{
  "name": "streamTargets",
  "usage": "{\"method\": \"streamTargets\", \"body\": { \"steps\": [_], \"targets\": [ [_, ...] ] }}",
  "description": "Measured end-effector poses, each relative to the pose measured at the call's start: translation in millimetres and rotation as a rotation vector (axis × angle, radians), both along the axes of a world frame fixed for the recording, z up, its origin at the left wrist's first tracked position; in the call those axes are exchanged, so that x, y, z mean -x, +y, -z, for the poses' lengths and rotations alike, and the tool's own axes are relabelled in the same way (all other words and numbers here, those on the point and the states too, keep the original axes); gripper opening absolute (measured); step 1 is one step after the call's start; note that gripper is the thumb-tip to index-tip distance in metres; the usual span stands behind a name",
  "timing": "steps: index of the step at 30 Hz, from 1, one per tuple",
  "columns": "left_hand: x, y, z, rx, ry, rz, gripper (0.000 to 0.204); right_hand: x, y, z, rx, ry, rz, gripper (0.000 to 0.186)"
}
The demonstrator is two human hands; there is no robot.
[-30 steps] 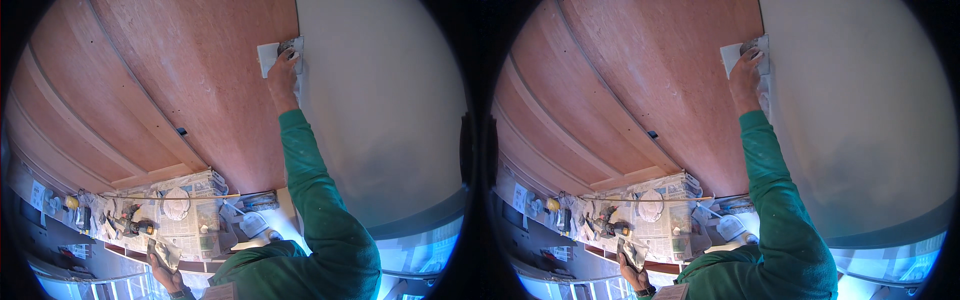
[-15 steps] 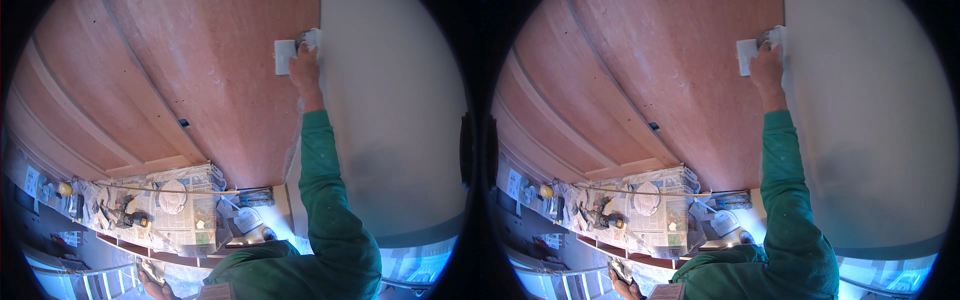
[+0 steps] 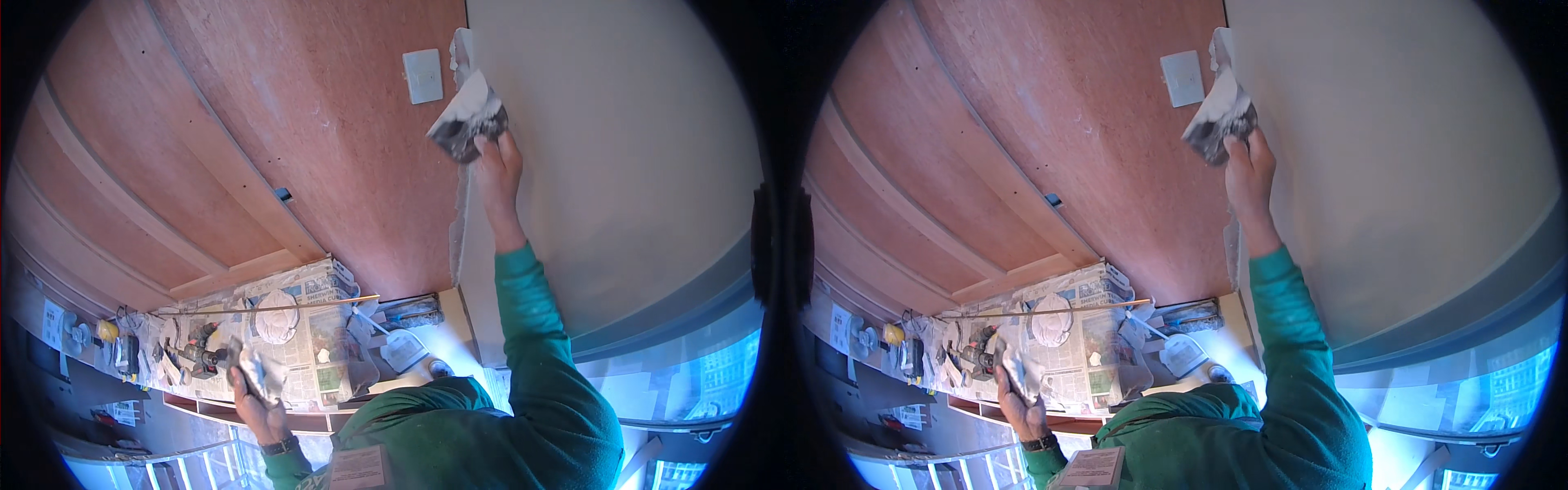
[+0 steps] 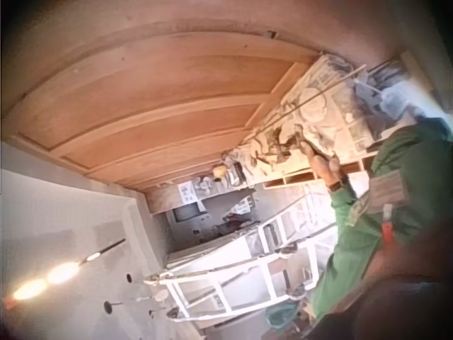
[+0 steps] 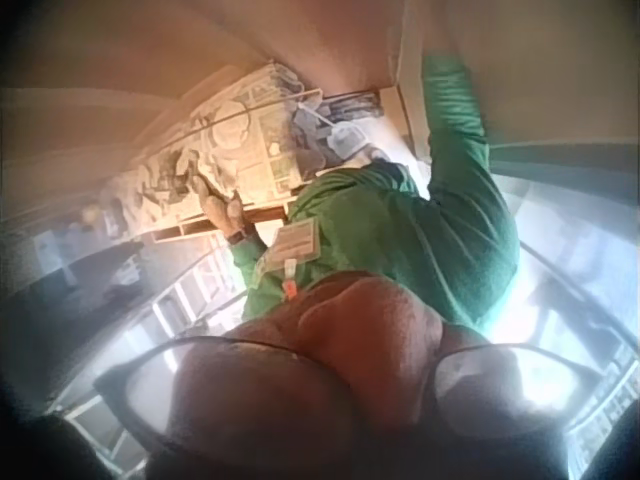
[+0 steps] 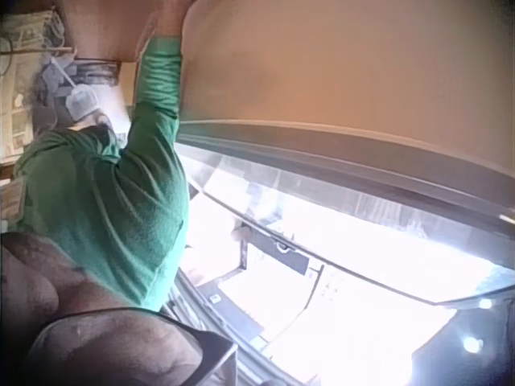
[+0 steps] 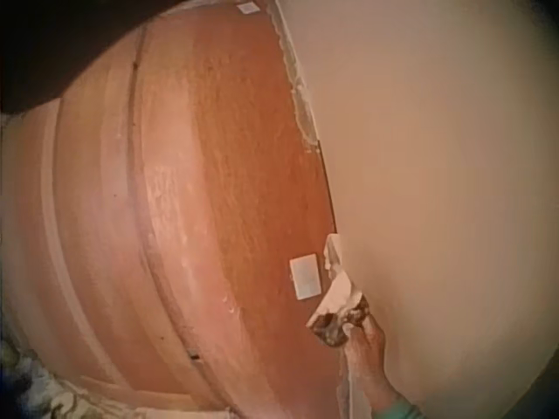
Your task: The person uses a putty knife to scoop joint compound from a hawk and applies it to the wall near a light switch. They repeatedly smooth the compound over the surface and around the switch plate using the putty knife.
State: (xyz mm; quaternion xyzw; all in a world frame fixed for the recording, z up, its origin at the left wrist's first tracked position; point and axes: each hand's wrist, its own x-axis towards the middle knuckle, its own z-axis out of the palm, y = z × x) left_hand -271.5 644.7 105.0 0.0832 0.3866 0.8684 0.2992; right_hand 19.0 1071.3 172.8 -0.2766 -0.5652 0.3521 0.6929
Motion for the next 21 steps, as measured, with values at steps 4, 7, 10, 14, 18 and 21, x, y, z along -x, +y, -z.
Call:
{"method": "streamTargets", "body": {
  "steps": [4,7,10,14,18,21],
  "targets": [
    [-31.6,25.1,-6.5,-0.038,-0.114,0.124,0.037,13.4,-103.6,10.4,0.364,0.258,-0.357,0.026],
    [-44.8,41.9,-6.2,-0.088,-0.211,0.242,0.034,19.7,-168.4,35.8,0.407,0.19,-0.453,0.02],
    [-60.0,51.7,-9.8,-0.15,-0.3,0.331,0.032,22.7,-216.6,33.7,-0.323,-0.313,-0.378,0.023],
    [-68.7,55.1,-7.1,-0.07,-0.241,0.396,0.038,23.5,-260.0,49.8,-0.634,-0.561,-0.382,0.047],
    [-77.2,51.5,-20.2,-0.045,-0.178,0.386,0.031,15.4,-257.4,73.4,-0.826,-0.799,-0.251,0.058],
    [-73.2,47.7,-16.9,-0.059,-0.204,0.375,0.031,0.1,-250.9,75.9,-0.861,-0.927,-0.213,0.05]
  ]
}}
